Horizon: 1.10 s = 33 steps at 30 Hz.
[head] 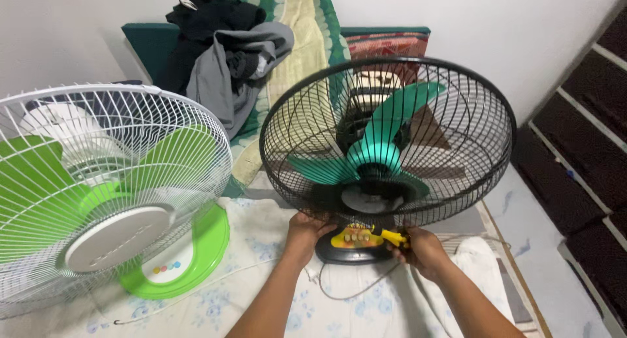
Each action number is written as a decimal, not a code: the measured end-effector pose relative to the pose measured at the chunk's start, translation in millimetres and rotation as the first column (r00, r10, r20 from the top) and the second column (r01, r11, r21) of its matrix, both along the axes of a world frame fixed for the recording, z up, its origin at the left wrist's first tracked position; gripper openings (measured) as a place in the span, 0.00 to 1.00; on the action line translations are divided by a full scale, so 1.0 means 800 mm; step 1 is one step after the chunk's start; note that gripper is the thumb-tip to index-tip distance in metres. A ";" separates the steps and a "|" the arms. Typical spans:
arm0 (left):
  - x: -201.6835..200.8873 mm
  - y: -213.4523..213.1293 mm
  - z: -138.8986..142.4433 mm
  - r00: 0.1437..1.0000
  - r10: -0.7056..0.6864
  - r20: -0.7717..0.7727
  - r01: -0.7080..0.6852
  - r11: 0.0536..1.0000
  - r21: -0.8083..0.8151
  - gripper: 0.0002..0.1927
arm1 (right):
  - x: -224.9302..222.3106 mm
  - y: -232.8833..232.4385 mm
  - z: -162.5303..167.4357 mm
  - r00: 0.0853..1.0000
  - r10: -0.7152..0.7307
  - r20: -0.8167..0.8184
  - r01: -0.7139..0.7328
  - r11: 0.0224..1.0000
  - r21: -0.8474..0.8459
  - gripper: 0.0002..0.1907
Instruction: The person disassembles a black table fan by removing the front grille and then the fan blades. The person uses a screwdriver to loosen screws on the base and manually removes the grille and blades.
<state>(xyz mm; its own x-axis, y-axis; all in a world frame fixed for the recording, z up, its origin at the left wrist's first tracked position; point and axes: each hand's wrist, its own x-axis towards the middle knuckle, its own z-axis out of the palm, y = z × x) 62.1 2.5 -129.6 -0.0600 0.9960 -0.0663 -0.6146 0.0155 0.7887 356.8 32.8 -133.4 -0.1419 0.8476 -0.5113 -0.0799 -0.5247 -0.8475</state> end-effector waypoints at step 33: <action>0.000 -0.011 0.001 0.991 0.016 -0.132 -0.026 0.997 -0.076 0.14 | -0.025 -0.012 0.015 0.999 -0.009 0.040 0.008 0.999 0.036 0.16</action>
